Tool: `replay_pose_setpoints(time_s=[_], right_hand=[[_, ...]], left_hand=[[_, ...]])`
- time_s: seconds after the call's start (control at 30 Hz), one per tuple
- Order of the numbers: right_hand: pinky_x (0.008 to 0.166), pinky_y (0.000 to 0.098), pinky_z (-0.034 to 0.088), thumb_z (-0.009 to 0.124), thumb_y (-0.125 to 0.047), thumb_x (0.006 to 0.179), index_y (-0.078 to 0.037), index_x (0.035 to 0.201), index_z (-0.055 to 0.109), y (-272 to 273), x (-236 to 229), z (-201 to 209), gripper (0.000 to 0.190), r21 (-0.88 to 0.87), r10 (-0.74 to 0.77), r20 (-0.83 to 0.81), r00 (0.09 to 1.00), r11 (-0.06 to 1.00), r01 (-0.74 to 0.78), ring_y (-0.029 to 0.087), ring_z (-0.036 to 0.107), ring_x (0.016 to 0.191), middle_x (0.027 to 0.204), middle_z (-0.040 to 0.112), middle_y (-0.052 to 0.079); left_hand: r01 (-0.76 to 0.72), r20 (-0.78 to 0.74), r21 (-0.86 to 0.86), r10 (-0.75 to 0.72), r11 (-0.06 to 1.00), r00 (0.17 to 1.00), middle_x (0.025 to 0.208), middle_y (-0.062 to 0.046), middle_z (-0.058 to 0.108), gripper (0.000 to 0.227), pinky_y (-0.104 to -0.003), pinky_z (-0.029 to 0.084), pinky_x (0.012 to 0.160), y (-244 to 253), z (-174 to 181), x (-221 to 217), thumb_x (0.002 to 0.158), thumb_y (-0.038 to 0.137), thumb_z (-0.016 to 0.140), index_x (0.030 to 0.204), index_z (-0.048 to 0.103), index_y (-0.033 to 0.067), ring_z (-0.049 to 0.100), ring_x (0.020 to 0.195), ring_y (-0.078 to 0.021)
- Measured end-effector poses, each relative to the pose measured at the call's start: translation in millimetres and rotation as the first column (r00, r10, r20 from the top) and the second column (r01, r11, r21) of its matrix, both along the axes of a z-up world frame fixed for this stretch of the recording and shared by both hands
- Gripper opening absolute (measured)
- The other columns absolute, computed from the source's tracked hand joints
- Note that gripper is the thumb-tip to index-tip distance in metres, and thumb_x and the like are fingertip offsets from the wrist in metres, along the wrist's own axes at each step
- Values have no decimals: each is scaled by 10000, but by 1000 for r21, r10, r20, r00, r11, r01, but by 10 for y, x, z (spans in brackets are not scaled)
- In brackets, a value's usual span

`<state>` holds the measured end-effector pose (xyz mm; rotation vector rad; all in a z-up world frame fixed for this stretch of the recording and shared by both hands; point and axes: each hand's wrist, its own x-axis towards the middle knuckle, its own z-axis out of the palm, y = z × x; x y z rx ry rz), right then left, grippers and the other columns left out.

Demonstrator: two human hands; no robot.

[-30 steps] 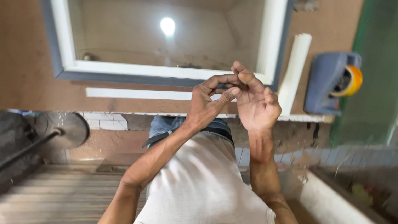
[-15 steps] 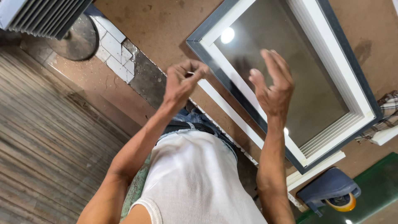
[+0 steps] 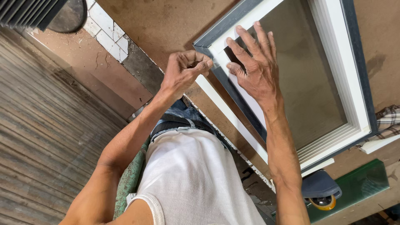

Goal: The person assembles a window frame by hand, inserting white plastic strips into the frame's grooves and pressing them into place. They repeatedly adjust the frame and wipe the glass surface with a cloth while working at a bench.

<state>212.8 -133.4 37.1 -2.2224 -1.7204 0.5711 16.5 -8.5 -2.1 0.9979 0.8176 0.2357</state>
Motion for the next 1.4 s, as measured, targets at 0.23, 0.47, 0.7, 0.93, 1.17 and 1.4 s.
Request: replay_pose_setpoints(time_s=[0.23, 0.47, 0.7, 0.93, 1.17, 1.4], right_hand=[[1299, 578, 209, 863, -271, 898, -223, 1528, 564, -29, 4, -75, 699, 28, -40, -50, 998, 999, 42, 300, 281, 1551, 1624, 472, -21], [1282, 625, 196, 878, -256, 882, -307, 1298, 705, -15, 5, -63, 453, 51, -28, -63, 998, 998, 32, 341, 290, 1541, 1603, 496, -11], [1271, 645, 206, 857, -222, 906, -450, 1283, 728, -30, 28, -69, 459, 33, 54, 29, 998, 998, -55, 364, 255, 1548, 1627, 469, 51], [1249, 650, 233, 867, -242, 894, -448, 1241, 759, -1, 1, -3, 417, 9, 64, 72, 995, 998, -65, 369, 264, 1530, 1597, 481, 58], [1190, 566, 314, 932, -380, 874, -317, 984, 833, 140, -21, 3, 160, 101, -17, 60, 998, 995, 11, 346, 372, 1420, 1481, 557, -4], [1040, 526, 376, 972, -290, 734, -293, 823, 818, 287, -90, -50, 178, 165, -175, 20, 984, 972, 169, 273, 435, 1268, 1269, 562, -37]], left_hand=[[5, -185, 15, -2, 1000, 983, 650, -40, 726, 192, -223, 343, 452, -5, 44, 105, 906, 235, 776, 888, 770, 44, 563, 501, -56], [-35, -241, 17, 38, 999, 970, 643, -67, 737, 179, -215, 491, 521, -8, 56, 184, 873, 203, 793, 864, 776, 25, 654, 525, -73], [-11, -252, 26, 18, 1000, 967, 667, -106, 751, 217, -241, 567, 564, -12, -55, 197, 858, 213, 798, 885, 773, 0, 707, 568, -123], [-37, -182, -206, -1, 978, 983, 799, -108, 785, 401, -276, 680, 649, 101, 217, -28, 866, 332, 757, 1097, 730, 6, 768, 648, -149], [91, -212, 703, 86, 705, 974, 1023, -103, 767, 397, -343, 646, 779, 334, -1, 9, 942, 301, 820, 1251, 718, 75, 753, 888, -210], [244, -223, 752, -113, 612, 968, 1027, -125, 735, 512, -418, 576, 788, 394, -468, 424, 745, 262, 947, 1186, 758, 84, 683, 895, -245]])
